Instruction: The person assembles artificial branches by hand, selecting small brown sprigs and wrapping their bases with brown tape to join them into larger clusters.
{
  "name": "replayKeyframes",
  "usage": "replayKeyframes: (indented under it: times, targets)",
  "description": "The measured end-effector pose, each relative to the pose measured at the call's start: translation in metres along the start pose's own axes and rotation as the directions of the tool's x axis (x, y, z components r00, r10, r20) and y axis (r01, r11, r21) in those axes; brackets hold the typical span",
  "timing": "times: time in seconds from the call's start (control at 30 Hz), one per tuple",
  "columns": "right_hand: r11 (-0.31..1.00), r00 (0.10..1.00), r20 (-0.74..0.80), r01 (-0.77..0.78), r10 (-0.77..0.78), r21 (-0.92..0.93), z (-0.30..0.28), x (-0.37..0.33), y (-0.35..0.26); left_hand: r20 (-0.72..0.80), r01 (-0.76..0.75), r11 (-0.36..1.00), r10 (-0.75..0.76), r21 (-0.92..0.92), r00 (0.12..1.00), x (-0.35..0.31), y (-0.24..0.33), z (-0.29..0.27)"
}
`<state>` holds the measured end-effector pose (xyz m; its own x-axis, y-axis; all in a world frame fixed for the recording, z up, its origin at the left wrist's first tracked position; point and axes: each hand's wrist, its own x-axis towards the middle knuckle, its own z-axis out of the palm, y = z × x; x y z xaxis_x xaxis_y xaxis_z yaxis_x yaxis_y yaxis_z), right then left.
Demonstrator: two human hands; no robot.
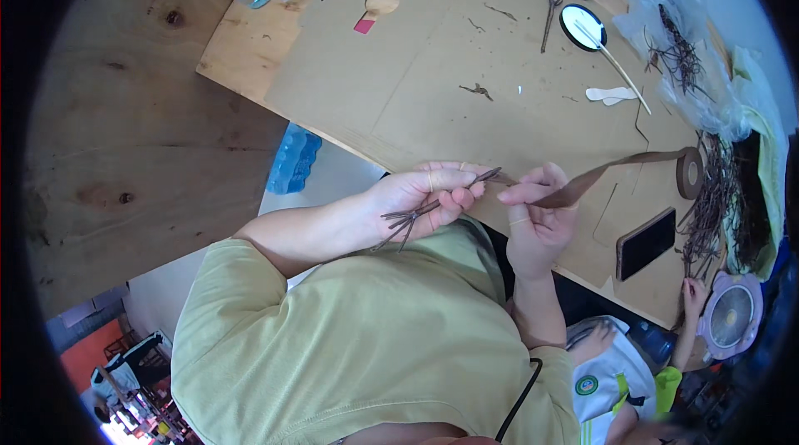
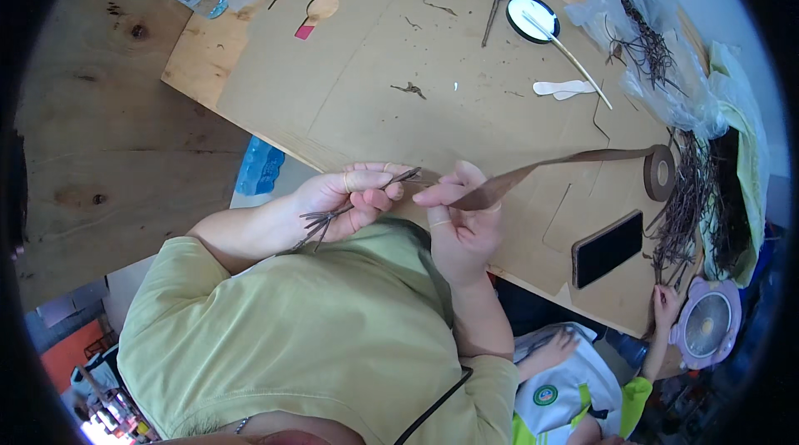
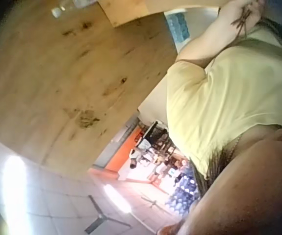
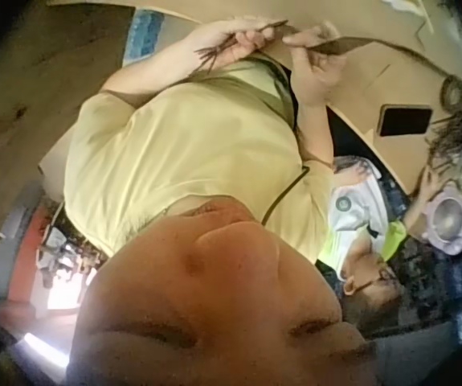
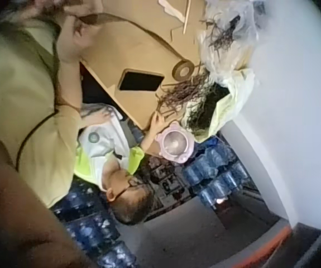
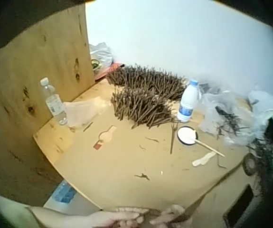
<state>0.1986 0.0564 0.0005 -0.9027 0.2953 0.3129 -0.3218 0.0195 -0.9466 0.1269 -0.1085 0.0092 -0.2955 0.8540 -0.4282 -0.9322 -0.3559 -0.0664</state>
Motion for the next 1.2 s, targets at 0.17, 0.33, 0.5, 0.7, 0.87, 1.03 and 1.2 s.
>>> replayKeyframes:
  times: [0.17, 0.33, 0.5, 0.7, 0.87, 1.03, 1.2]
  targets:
    - [0.990, 0.992, -0.010, 0.121, -0.122, -0.073, -0.001, 0.002, 0.000, 0.152, 0.004, 0.993, 0.014, -0.119, 0.988, 0.002, -0.005, -0.001]
    - [0.983, 0.982, -0.108, 0.162, -0.152, 0.084, 0.001, 0.006, -0.001, 0.200, -0.013, 0.992, 0.038, -0.126, 0.979, 0.006, -0.008, -0.002]
    - [0.984, 0.984, -0.046, 0.173, -0.171, 0.050, -0.012, 0.008, -0.001, 0.156, -0.007, 0.999, 0.015, -0.051, 0.988, 0.005, -0.010, 0.001]
    - [0.976, 0.994, -0.103, -0.016, 0.040, 0.219, -0.009, 0.008, -0.002, 0.129, -0.250, 0.893, 0.217, 0.374, 0.968, 0.003, -0.010, 0.011]
    - [0.777, 0.720, 0.306, -0.613, 0.623, -0.142, -0.044, 0.023, -0.035, 0.175, -0.337, 0.629, 0.306, 0.701, 0.936, -0.017, 0.013, 0.025]
    - [0.940, 0.821, 0.461, -0.326, 0.336, -0.104, -0.037, 0.078, -0.076, 0.245, -0.298, 0.415, 0.178, 0.859, 0.953, -0.029, 0.030, 0.033]
    - [0.647, 0.140, 0.766, -0.641, 0.627, -0.413, -0.013, 0.118, -0.035, 0.309, -0.317, 0.341, 0.080, 0.885, 0.948, -0.037, 0.032, 0.037]
